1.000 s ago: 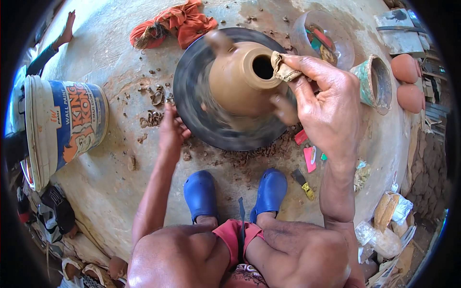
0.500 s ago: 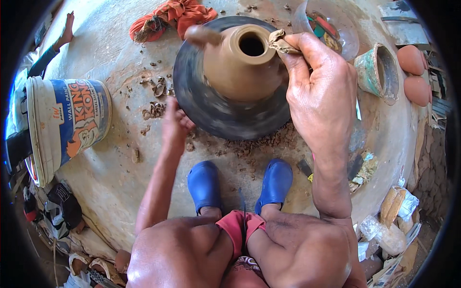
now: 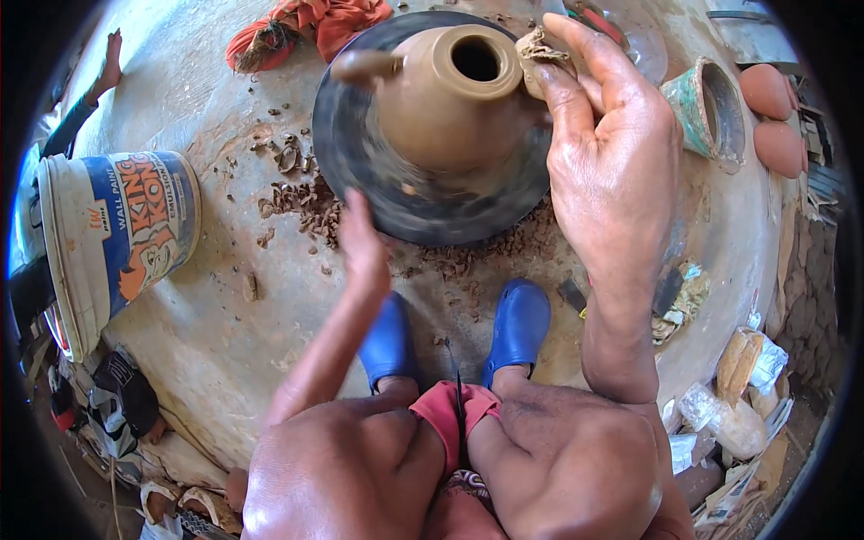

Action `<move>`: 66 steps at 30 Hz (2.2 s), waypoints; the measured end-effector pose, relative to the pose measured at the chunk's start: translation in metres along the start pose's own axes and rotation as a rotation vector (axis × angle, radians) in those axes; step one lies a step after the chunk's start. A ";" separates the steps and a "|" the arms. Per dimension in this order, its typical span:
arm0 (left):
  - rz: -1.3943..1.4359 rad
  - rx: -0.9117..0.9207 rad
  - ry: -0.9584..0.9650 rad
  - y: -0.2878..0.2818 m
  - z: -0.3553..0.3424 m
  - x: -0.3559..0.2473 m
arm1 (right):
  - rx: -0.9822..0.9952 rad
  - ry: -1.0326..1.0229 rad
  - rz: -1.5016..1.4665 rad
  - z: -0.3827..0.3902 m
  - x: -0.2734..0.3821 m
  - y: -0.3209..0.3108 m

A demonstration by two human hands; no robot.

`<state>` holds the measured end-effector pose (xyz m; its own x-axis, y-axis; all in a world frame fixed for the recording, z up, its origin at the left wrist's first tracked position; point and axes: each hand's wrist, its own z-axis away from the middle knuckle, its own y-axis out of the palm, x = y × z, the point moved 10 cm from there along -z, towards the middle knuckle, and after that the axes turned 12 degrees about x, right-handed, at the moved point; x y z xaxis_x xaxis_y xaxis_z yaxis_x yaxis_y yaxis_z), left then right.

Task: The person refines a clay vessel on a spinning wheel by smoothing the surface with a green scraper, trimming edges with a pointed tool, and wiping the rim with a wet cloth.

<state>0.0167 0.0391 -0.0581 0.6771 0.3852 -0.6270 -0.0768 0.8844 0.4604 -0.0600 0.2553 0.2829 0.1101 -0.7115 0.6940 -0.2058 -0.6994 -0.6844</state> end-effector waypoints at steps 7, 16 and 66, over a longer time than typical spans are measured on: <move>-0.060 0.147 -0.428 0.040 0.073 0.037 | -0.019 0.156 -0.117 -0.006 0.009 -0.002; -0.191 0.239 -0.307 0.037 0.051 0.051 | 0.047 -0.064 -0.219 0.000 0.010 -0.003; -0.108 -0.222 0.011 -0.023 -0.002 -0.053 | -0.065 -0.124 -0.147 0.004 -0.010 -0.011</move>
<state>-0.0193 -0.0016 -0.0370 0.6822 0.2871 -0.6724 -0.1645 0.9564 0.2415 -0.0551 0.2697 0.2826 0.2618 -0.6078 0.7497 -0.2410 -0.7934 -0.5590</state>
